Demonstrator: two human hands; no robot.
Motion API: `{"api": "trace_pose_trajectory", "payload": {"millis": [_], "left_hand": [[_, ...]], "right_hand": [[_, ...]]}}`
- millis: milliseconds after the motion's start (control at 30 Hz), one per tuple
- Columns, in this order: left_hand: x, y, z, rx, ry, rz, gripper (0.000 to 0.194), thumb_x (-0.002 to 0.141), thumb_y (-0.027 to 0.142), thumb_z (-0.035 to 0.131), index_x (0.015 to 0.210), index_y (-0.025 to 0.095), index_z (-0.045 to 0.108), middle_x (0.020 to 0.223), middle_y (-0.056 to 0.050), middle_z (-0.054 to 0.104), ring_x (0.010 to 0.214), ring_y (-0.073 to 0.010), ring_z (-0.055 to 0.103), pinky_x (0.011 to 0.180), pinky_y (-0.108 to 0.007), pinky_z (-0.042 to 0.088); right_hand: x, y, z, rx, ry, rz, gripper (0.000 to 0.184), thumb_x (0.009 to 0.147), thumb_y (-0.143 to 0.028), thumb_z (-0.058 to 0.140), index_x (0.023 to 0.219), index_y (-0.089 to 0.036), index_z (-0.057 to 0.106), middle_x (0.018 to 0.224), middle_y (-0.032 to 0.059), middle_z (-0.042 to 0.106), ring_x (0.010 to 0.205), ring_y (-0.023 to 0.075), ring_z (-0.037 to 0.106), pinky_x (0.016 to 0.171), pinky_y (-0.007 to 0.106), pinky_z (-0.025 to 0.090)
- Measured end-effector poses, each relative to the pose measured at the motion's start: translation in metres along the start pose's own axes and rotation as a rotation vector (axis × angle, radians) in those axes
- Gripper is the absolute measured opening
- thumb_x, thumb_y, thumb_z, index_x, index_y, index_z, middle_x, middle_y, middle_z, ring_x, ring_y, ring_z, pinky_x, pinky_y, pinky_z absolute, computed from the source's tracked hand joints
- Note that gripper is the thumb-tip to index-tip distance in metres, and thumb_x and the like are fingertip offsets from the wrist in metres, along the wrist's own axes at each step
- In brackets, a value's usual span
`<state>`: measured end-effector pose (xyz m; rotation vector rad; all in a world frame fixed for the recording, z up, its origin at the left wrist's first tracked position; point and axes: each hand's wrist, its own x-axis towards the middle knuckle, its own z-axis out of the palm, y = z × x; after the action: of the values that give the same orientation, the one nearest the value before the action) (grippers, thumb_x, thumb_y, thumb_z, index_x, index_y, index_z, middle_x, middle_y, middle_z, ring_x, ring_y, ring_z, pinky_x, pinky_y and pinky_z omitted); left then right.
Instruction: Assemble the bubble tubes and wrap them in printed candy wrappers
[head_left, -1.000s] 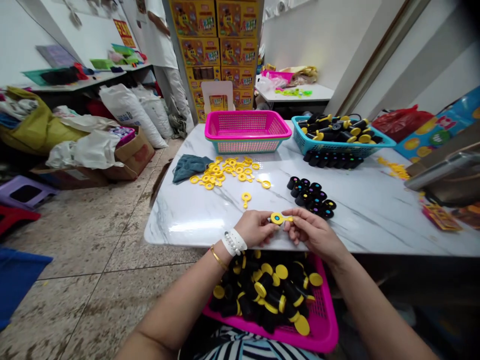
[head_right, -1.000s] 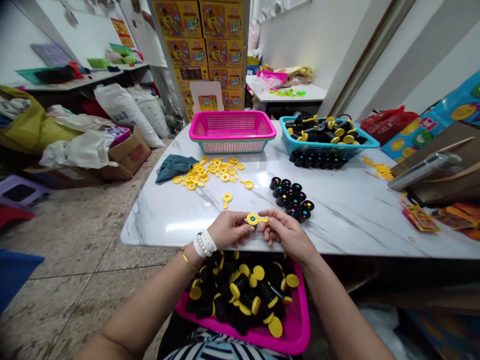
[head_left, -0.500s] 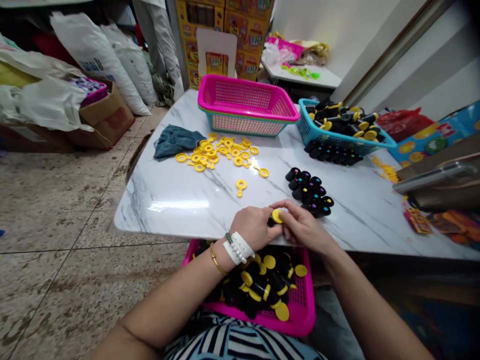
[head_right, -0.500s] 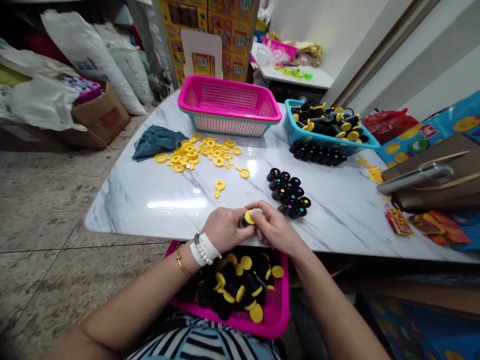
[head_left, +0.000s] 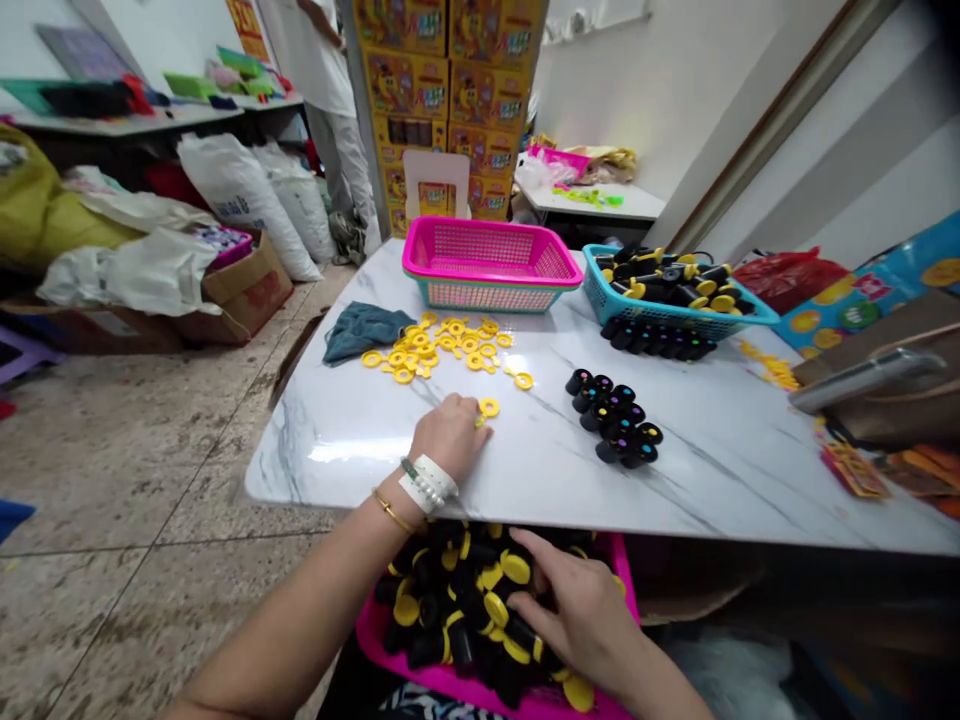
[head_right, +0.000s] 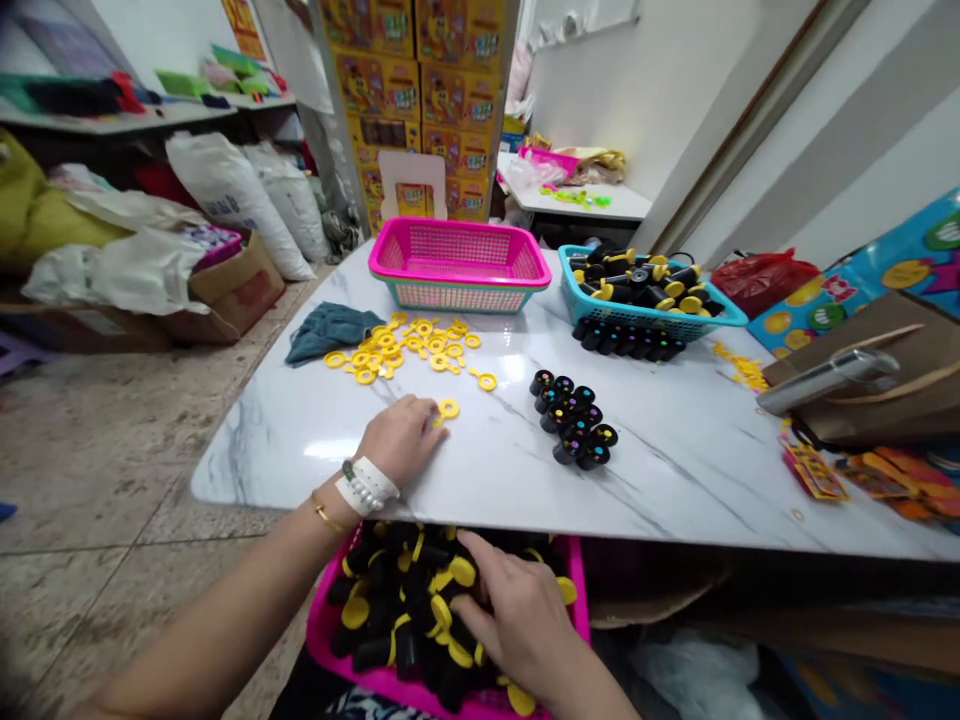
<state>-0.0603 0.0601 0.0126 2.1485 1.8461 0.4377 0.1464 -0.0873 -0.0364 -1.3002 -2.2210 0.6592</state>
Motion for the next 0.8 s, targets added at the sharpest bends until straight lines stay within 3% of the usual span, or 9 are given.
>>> {"api": "trace_pose_trajectory", "payload": {"millis": [67, 167, 300, 433, 500, 567, 633, 700, 800], "left_hand": [[0.002, 0.008, 0.004, -0.014, -0.017, 0.025, 0.019, 0.088, 0.018, 0.051, 0.098, 0.013, 0.066, 0.095, -0.011, 0.067, 0.090, -0.0249, 0.065, 0.079, -0.034, 0.048], [-0.010, 0.030, 0.008, -0.045, -0.034, 0.072, 0.016, 0.084, 0.015, 0.053, 0.091, 0.014, 0.067, 0.083, -0.007, 0.069, 0.081, -0.0207, 0.066, 0.075, -0.029, 0.049], [-0.045, 0.066, 0.015, -0.328, -0.108, 0.145, 0.012, 0.082, 0.019, 0.057, 0.088, 0.017, 0.068, 0.073, -0.001, 0.068, 0.067, -0.0142, 0.063, 0.064, -0.023, 0.047], [-0.051, 0.082, 0.014, -0.409, -0.327, 0.520, 0.011, 0.077, 0.021, 0.063, 0.086, 0.017, 0.069, 0.076, -0.003, 0.069, 0.067, -0.0156, 0.062, 0.061, -0.024, 0.046], [-0.029, 0.079, 0.009, -0.389, -0.378, 0.564, 0.009, 0.079, 0.024, 0.063, 0.077, 0.018, 0.070, 0.067, -0.001, 0.067, 0.060, -0.0143, 0.060, 0.057, -0.023, 0.044], [0.009, 0.073, 0.007, -0.388, -0.287, 0.488, 0.012, 0.081, 0.023, 0.061, 0.079, 0.017, 0.070, 0.068, -0.001, 0.067, 0.060, -0.0135, 0.060, 0.061, -0.024, 0.047], [0.052, 0.070, 0.009, -0.365, -0.144, 0.427, 0.030, 0.078, 0.020, 0.063, 0.108, 0.013, 0.066, 0.094, -0.007, 0.071, 0.068, -0.0143, 0.063, 0.074, -0.029, 0.051], [0.090, 0.071, 0.016, -0.365, -0.116, 0.437, 0.058, 0.074, 0.012, 0.062, 0.131, 0.013, 0.053, 0.122, -0.013, 0.063, 0.070, -0.0117, 0.063, 0.083, -0.032, 0.052], [0.126, 0.079, 0.027, -0.365, -0.147, 0.499, 0.064, 0.069, 0.006, 0.063, 0.132, 0.017, 0.054, 0.126, -0.010, 0.063, 0.067, -0.0092, 0.062, 0.083, -0.028, 0.053]], "right_hand": [[0.006, -0.001, -0.002, 0.071, 0.052, 0.012, 0.048, 0.084, -0.030, 0.067, 0.131, -0.022, 0.056, 0.067, -0.0016, 0.062, 0.052, 0.0142, 0.057, 0.053, 0.026, 0.046], [0.016, -0.003, -0.011, 0.263, 0.308, 0.191, 0.032, 0.089, -0.036, 0.061, 0.120, -0.023, 0.062, 0.068, -0.0007, 0.061, 0.051, 0.0129, 0.055, 0.051, 0.025, 0.046], [0.036, 0.000, -0.028, 0.682, 0.490, 0.464, 0.038, 0.090, -0.049, 0.058, 0.117, -0.022, 0.058, 0.095, 0.0076, 0.069, 0.077, 0.0201, 0.067, 0.060, 0.026, 0.053], [0.047, 0.008, -0.039, 0.838, 0.496, 0.510, 0.035, 0.088, -0.053, 0.062, 0.101, -0.020, 0.062, 0.089, 0.0062, 0.069, 0.079, 0.0202, 0.066, 0.072, 0.029, 0.055], [0.045, 0.012, -0.040, 0.814, 0.491, 0.516, 0.034, 0.089, -0.054, 0.059, 0.095, -0.021, 0.061, 0.080, 0.0039, 0.066, 0.071, 0.0184, 0.063, 0.067, 0.028, 0.053], [0.039, 0.016, -0.038, 0.765, 0.472, 0.498, 0.033, 0.093, -0.054, 0.052, 0.090, -0.021, 0.058, 0.075, 0.0022, 0.063, 0.066, 0.0167, 0.060, 0.066, 0.028, 0.050], [0.034, 0.018, -0.035, 0.681, 0.467, 0.469, 0.033, 0.095, -0.052, 0.049, 0.087, -0.022, 0.056, 0.074, 0.0018, 0.062, 0.065, 0.0158, 0.060, 0.068, 0.028, 0.049], [0.031, 0.020, -0.032, 0.616, 0.461, 0.451, 0.032, 0.096, -0.051, 0.049, 0.085, -0.022, 0.056, 0.075, 0.0025, 0.064, 0.065, 0.0159, 0.060, 0.068, 0.028, 0.048], [0.032, 0.024, -0.026, 0.657, 0.452, 0.473, 0.034, 0.092, -0.054, 0.054, 0.089, -0.020, 0.058, 0.070, 0.0026, 0.064, 0.060, 0.0166, 0.061, 0.061, 0.029, 0.049]]}}
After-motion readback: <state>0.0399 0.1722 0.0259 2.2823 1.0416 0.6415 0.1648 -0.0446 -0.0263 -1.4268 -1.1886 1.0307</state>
